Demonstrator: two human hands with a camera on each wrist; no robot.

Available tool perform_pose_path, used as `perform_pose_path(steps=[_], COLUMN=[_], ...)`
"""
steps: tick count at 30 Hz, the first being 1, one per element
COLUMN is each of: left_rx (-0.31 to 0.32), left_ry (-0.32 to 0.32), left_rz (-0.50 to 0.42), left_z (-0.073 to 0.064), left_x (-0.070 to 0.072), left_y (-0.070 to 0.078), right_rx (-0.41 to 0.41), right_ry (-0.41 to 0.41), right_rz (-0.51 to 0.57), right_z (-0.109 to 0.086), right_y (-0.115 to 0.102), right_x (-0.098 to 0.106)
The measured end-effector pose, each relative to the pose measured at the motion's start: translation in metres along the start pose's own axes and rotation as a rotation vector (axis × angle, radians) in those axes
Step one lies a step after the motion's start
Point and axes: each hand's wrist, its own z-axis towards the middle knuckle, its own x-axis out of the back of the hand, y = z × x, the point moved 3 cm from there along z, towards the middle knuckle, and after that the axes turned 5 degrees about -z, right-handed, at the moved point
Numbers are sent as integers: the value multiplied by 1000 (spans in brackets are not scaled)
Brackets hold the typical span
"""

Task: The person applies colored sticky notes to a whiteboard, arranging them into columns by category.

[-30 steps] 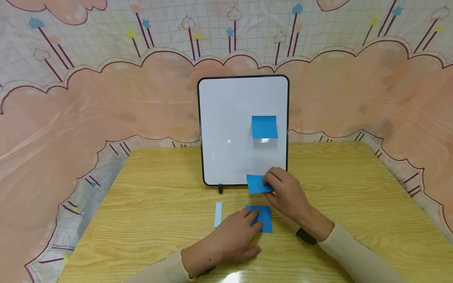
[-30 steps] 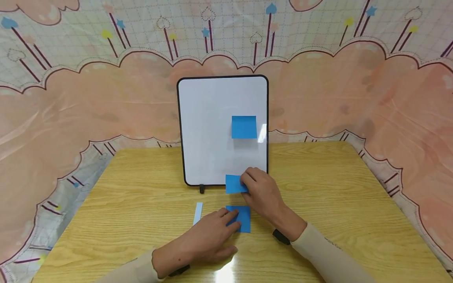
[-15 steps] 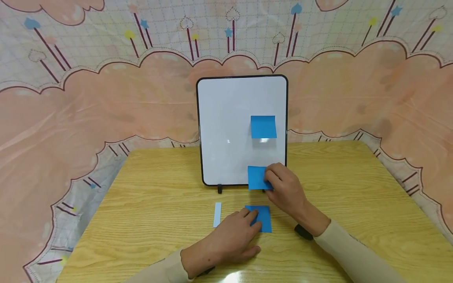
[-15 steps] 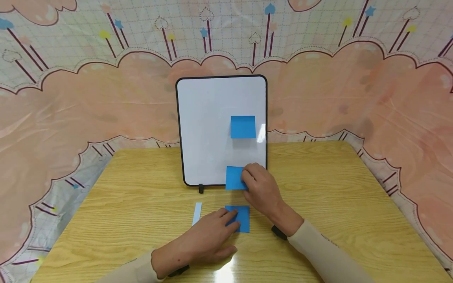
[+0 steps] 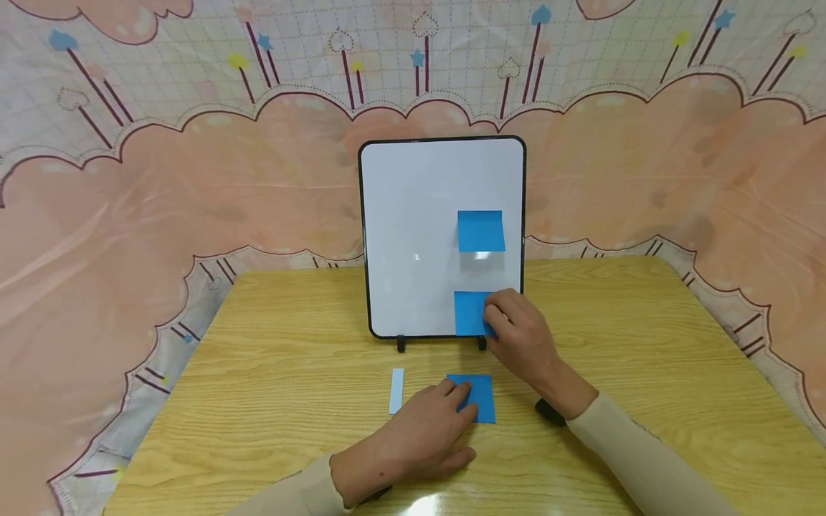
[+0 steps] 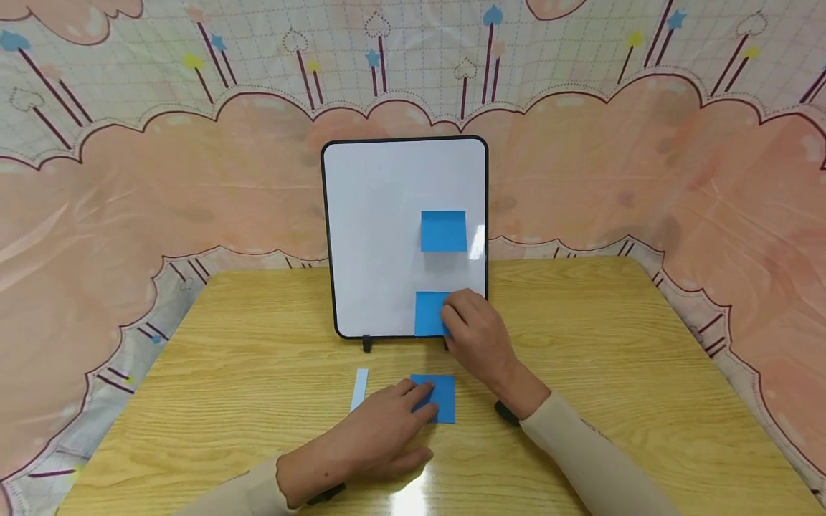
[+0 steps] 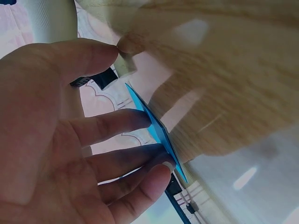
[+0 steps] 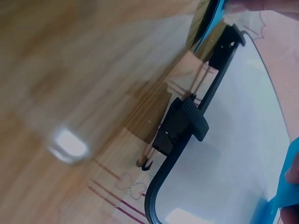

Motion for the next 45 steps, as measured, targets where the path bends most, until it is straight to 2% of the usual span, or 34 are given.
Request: perform_pose_path(steps=[11, 24, 34, 45], left_rx=[-7, -5, -2, -3], left_ry=[18, 14, -7, 5], left_rz=[19, 2, -10, -6], left_z=[1, 1, 1, 1], left_x=[1, 3, 3, 6], left_y=[0, -1, -2, -2], right_rx=[8, -16, -30, -65], right_ry=[25, 8, 42, 1], right_rz=[-30, -64, -67, -92], right_z=[4, 12, 14, 17], right_y=[5, 10, 17, 21], right_x=[-7, -11, -18, -21])
